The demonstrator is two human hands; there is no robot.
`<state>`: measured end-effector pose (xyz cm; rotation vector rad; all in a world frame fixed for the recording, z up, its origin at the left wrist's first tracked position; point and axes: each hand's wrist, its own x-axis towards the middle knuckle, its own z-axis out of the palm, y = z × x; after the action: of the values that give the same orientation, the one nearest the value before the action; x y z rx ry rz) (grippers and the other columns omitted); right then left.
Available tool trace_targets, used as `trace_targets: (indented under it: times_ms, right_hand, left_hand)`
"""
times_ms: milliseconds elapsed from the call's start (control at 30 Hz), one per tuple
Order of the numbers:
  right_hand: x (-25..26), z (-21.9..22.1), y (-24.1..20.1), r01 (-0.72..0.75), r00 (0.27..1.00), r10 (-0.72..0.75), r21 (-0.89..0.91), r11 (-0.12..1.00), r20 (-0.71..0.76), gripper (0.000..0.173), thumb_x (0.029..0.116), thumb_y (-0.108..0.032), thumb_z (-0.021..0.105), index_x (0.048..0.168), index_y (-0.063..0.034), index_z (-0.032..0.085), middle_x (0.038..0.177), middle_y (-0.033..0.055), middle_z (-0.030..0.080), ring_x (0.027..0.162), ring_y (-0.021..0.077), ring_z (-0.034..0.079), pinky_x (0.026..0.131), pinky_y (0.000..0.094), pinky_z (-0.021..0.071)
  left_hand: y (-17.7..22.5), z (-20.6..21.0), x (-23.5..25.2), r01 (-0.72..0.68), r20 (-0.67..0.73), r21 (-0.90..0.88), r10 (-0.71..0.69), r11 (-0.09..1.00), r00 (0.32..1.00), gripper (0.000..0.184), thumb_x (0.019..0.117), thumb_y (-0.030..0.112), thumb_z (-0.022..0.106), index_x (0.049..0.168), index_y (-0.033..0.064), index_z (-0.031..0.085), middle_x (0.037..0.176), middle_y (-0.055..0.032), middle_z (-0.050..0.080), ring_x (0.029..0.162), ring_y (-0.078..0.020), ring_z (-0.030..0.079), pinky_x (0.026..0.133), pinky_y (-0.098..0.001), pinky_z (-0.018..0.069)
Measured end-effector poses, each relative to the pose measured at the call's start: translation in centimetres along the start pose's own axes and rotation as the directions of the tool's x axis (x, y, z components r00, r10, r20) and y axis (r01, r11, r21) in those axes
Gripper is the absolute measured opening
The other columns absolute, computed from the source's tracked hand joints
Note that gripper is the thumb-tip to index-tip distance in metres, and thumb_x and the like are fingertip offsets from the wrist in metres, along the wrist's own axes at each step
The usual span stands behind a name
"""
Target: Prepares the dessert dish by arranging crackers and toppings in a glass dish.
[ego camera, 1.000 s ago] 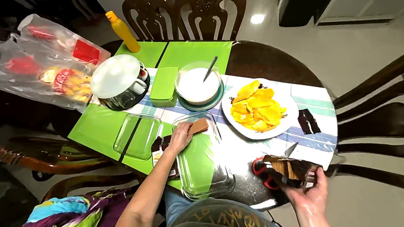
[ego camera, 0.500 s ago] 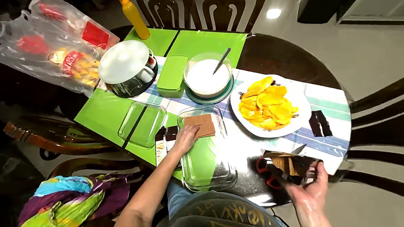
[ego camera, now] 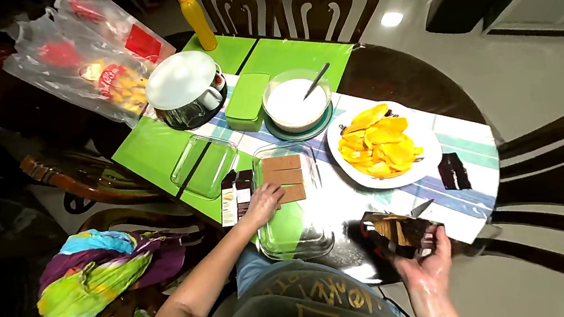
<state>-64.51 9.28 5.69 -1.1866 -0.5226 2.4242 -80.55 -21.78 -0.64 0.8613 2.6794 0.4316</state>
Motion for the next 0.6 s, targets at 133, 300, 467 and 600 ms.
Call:
trace_targets:
  times_ms: [133,300,467,600]
  right_hand:
    - [-0.3,0.2,0.4,-0.007,1.0,0.007,-0.003,1.0,-0.008,0.033,0.1036,-0.053,0.037,0.099,-0.0258,0.056,0.096,-0.0044,0.067,0.096,0.0141,0.068,0.082,0.0524,0.0574]
    - [-0.4,-0.1,0.6,-0.02,1.0,0.02,-0.036,0.999,0.002,0.035,0.103,-0.055,0.037,0.105,-0.0259,0.057,0.101,-0.0033,0.067,0.101,0.0153,0.067,0.084,0.0544,0.0564]
    - [-1.0,-0.2,0.5,-0.02,1.0,0.019,-0.049,0.999,-0.014,0.036,0.1027,-0.055,0.037,0.106,-0.0255,0.057,0.102,-0.0035,0.067,0.102,0.0157,0.067,0.084,0.0539,0.0563]
    - [-1.3,-0.8,0.1,-0.004,1.0,0.004,-0.015,1.0,-0.003,0.038,0.1032,-0.056,0.035,0.108,-0.0247,0.057,0.101,-0.0026,0.068,0.099,0.0156,0.068,0.083,0.0518,0.0576]
  left_hand:
    - [1.3,0.0,-0.2,0.048,-0.012,0.009,-0.047,0.999,0.999,0.03,0.1008,0.007,0.054,0.125,0.0089,0.07,0.139,-0.0188,0.059,0.132,-0.0362,0.054,0.106,-0.0484,0.0492]
    - [1.3,0.8,0.0,0.086,-0.008,0.003,-0.086,0.996,0.996,0.037,0.1003,-0.002,0.046,0.128,0.0071,0.068,0.136,-0.0213,0.059,0.129,-0.037,0.056,0.102,-0.0481,0.0515]
    - [2.1,1.4,0.0,0.094,-0.058,0.034,-0.092,0.995,0.994,0.035,0.0975,-0.005,0.048,0.126,0.0031,0.067,0.132,-0.0217,0.06,0.127,-0.0378,0.057,0.101,-0.0484,0.0528]
    - [3.8,1.2,1.0,0.063,-0.083,0.053,-0.058,0.997,0.995,0.039,0.0932,-0.007,0.052,0.127,0.0044,0.067,0.136,-0.0241,0.059,0.128,-0.0422,0.055,0.102,-0.0553,0.0489]
